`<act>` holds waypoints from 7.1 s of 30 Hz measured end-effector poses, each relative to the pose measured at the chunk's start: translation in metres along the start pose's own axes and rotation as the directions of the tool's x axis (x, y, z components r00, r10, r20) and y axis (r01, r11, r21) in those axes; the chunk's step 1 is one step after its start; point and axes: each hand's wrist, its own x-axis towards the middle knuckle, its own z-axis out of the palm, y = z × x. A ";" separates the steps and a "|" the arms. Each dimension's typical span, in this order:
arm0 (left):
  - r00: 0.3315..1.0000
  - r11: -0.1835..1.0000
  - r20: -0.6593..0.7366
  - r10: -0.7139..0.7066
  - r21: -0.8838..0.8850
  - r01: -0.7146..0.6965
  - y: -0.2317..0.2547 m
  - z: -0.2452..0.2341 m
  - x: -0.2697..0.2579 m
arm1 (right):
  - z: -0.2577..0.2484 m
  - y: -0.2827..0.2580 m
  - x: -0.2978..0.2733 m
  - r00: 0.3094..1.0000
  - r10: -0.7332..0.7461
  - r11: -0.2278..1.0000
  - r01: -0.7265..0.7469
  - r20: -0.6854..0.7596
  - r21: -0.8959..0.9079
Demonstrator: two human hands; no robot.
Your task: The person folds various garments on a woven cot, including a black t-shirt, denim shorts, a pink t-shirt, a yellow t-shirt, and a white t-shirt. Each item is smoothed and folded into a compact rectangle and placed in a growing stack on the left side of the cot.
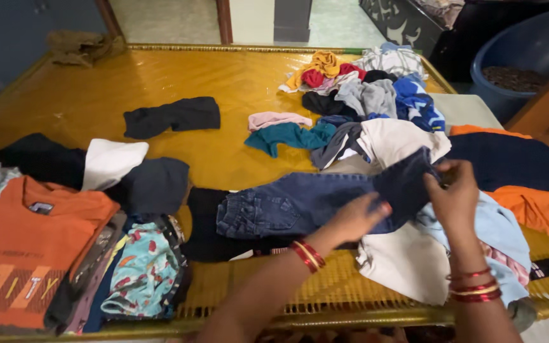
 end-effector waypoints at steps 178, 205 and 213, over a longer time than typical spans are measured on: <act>0.793 0.906 -0.468 -0.390 -0.044 0.420 -0.063 -0.132 -0.108 | 0.105 -0.020 -0.067 0.868 0.214 0.976 -0.213 0.449 -0.052; 0.555 0.271 -0.719 -0.417 0.485 0.832 -0.050 -0.252 -0.178 | 0.168 -0.147 -0.103 0.644 -0.334 0.823 0.555 0.688 -0.120; 0.454 0.396 -0.753 -0.476 0.277 0.875 -0.052 -0.248 -0.181 | 0.167 -0.114 -0.094 0.657 -0.211 0.877 0.454 0.724 -0.157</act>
